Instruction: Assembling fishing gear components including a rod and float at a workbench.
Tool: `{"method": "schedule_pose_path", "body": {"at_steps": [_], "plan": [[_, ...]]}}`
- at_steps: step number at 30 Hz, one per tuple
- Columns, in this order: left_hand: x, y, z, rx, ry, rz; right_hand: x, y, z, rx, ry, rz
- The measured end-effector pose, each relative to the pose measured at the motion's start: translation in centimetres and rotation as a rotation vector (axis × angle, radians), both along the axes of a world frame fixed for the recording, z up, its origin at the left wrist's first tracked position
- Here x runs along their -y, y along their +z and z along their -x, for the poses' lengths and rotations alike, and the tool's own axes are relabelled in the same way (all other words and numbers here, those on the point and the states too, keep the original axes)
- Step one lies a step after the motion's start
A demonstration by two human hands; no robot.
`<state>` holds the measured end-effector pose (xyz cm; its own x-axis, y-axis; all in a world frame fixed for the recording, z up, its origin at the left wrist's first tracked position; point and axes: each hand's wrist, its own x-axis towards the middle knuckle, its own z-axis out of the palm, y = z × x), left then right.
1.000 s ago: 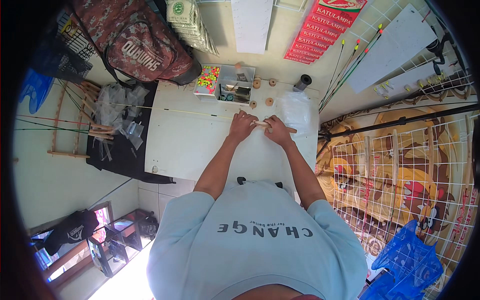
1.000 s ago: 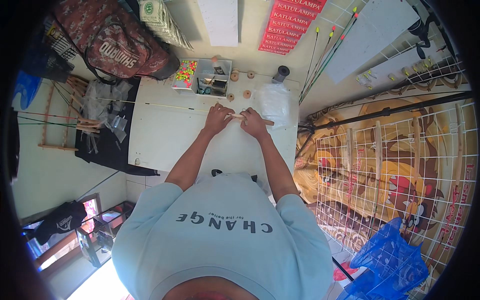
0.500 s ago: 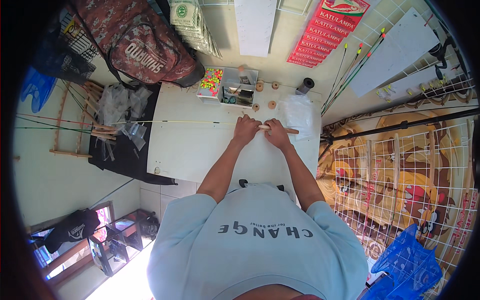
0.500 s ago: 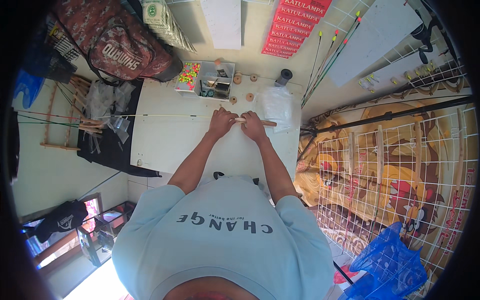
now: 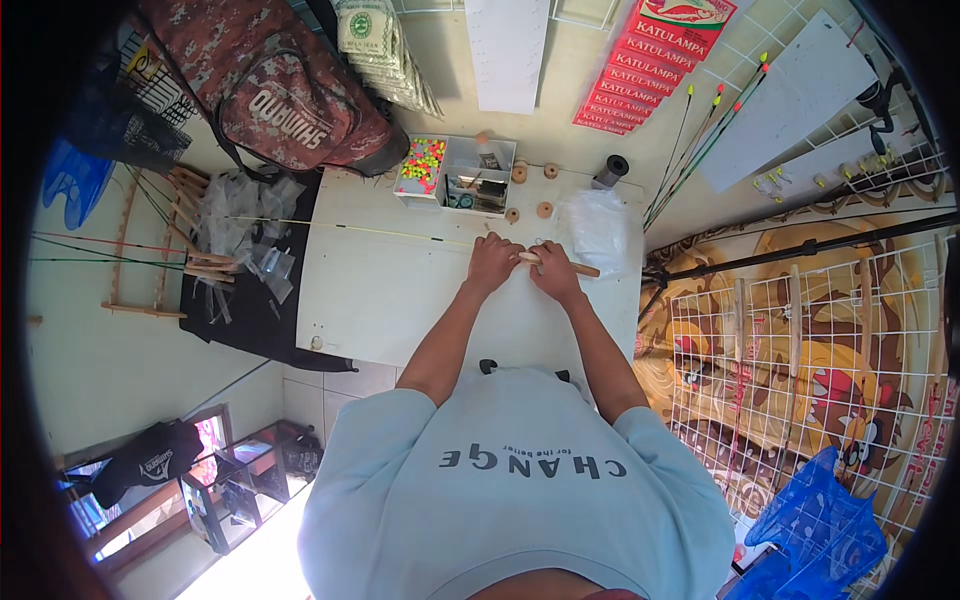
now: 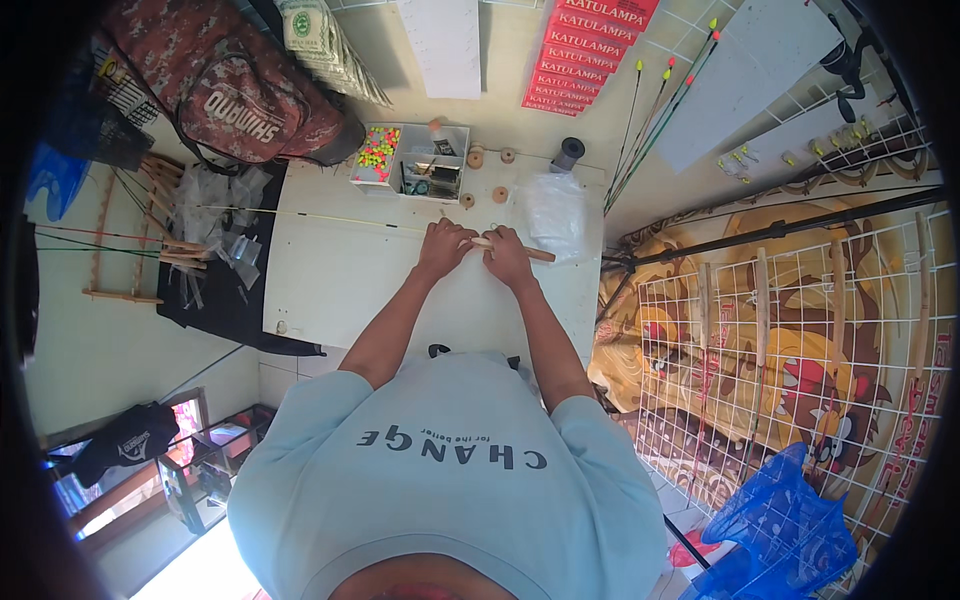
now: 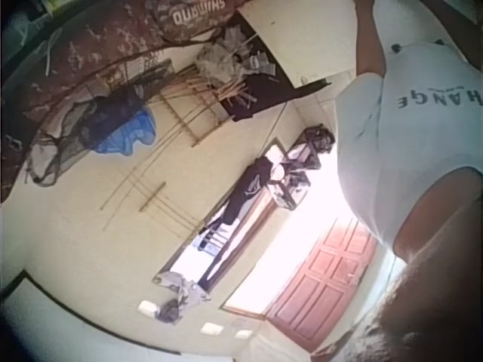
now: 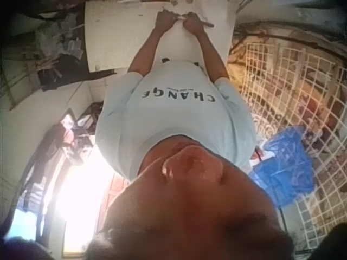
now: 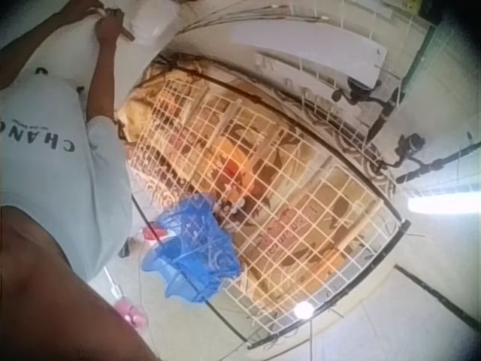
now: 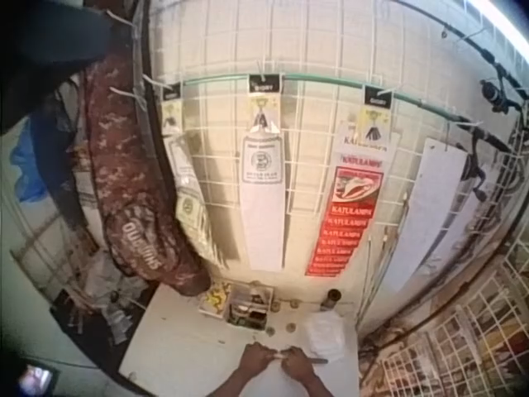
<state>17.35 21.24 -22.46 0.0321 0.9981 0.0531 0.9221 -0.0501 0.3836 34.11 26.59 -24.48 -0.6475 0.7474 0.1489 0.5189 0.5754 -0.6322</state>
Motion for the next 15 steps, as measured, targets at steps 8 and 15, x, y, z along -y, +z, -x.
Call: {"method": "schedule_pose_path", "body": {"at_steps": [8, 15], "plan": [[0.94, -0.06, 0.23, -0.032, 0.026, 0.002, 0.53, 0.72, 0.87, 0.07, -0.063, 0.011], [0.86, 0.7, 0.08, -0.027, 0.026, -0.001, 0.84, 0.41, 0.61, 0.047, -0.045, 0.007]]}}
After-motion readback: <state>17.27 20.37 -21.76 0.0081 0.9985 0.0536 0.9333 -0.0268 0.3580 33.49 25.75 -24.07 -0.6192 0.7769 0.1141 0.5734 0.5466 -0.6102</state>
